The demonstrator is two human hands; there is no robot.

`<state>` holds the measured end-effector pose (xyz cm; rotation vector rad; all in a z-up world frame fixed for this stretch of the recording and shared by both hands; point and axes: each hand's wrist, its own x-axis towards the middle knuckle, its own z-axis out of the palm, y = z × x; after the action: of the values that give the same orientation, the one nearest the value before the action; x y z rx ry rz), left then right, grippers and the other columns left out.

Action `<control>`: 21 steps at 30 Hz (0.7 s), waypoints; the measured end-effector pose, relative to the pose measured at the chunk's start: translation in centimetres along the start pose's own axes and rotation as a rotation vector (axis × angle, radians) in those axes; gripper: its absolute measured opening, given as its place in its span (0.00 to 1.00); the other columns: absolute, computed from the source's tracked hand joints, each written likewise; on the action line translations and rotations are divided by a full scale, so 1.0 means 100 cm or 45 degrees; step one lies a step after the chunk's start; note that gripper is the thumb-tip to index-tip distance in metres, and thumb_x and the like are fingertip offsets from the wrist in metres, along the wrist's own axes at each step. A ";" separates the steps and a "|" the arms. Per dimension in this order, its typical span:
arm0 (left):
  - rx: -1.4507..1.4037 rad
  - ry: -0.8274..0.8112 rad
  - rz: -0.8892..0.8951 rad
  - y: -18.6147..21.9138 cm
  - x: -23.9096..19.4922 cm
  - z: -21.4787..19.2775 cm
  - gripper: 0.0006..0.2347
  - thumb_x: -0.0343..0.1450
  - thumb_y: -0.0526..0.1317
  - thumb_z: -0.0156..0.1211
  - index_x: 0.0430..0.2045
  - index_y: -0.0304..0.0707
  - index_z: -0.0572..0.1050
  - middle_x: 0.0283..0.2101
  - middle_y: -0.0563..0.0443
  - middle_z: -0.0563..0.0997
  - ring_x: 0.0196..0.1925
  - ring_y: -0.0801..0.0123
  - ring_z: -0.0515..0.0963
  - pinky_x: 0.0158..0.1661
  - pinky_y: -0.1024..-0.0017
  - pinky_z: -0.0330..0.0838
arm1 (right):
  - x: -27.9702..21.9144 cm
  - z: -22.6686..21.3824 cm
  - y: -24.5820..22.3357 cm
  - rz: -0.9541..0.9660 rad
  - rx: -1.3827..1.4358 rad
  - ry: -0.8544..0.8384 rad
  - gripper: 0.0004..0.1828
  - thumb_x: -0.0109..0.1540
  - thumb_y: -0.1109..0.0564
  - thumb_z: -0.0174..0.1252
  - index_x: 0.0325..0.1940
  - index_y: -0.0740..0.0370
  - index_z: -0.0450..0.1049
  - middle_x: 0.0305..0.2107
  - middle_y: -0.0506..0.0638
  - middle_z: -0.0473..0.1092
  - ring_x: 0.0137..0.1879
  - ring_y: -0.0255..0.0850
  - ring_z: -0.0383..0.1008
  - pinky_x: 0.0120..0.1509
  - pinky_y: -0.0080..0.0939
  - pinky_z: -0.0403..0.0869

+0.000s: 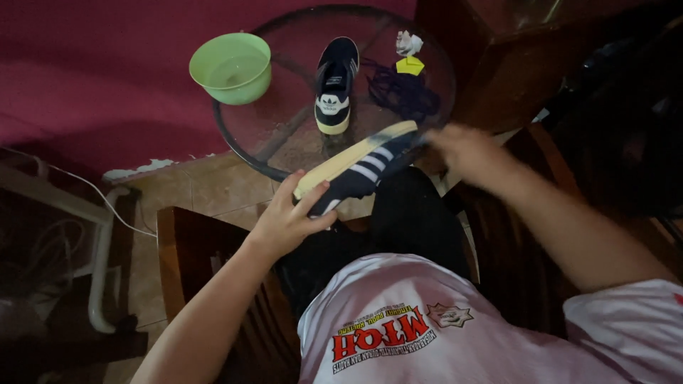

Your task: The person scrubs a navy blue sneaker with a toothbrush, focusing on the upper fabric, side stripes, and sole. The person rotates the shoe to access different areas and continues scrubbing throughout the clip.

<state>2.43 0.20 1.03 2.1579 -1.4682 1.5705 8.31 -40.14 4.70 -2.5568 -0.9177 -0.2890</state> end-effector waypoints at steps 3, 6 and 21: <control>-0.028 -0.015 -0.027 0.002 -0.002 -0.002 0.10 0.78 0.39 0.43 0.46 0.59 0.73 0.56 0.39 0.78 0.46 0.32 0.78 0.45 0.40 0.80 | 0.004 -0.006 0.003 0.021 -0.150 0.092 0.27 0.65 0.64 0.49 0.69 0.54 0.72 0.37 0.51 0.72 0.43 0.47 0.75 0.45 0.45 0.75; -0.001 -0.021 -0.082 0.010 -0.005 0.001 0.12 0.79 0.39 0.45 0.50 0.66 0.71 0.57 0.42 0.77 0.47 0.32 0.76 0.37 0.44 0.77 | -0.001 -0.011 0.005 0.064 -0.382 0.218 0.22 0.68 0.61 0.49 0.66 0.53 0.75 0.38 0.48 0.74 0.41 0.45 0.77 0.42 0.42 0.75; -0.061 -0.038 0.039 -0.003 0.015 -0.015 0.14 0.77 0.30 0.42 0.47 0.51 0.75 0.49 0.35 0.78 0.51 0.46 0.80 0.44 0.42 0.77 | 0.002 0.007 0.000 -0.091 -0.006 0.213 0.20 0.67 0.65 0.48 0.60 0.60 0.78 0.41 0.55 0.76 0.45 0.50 0.77 0.47 0.45 0.75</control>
<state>1.63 0.26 2.95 2.1514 -1.5387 1.5031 8.51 -39.71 4.11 -2.4636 -0.9470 -0.5182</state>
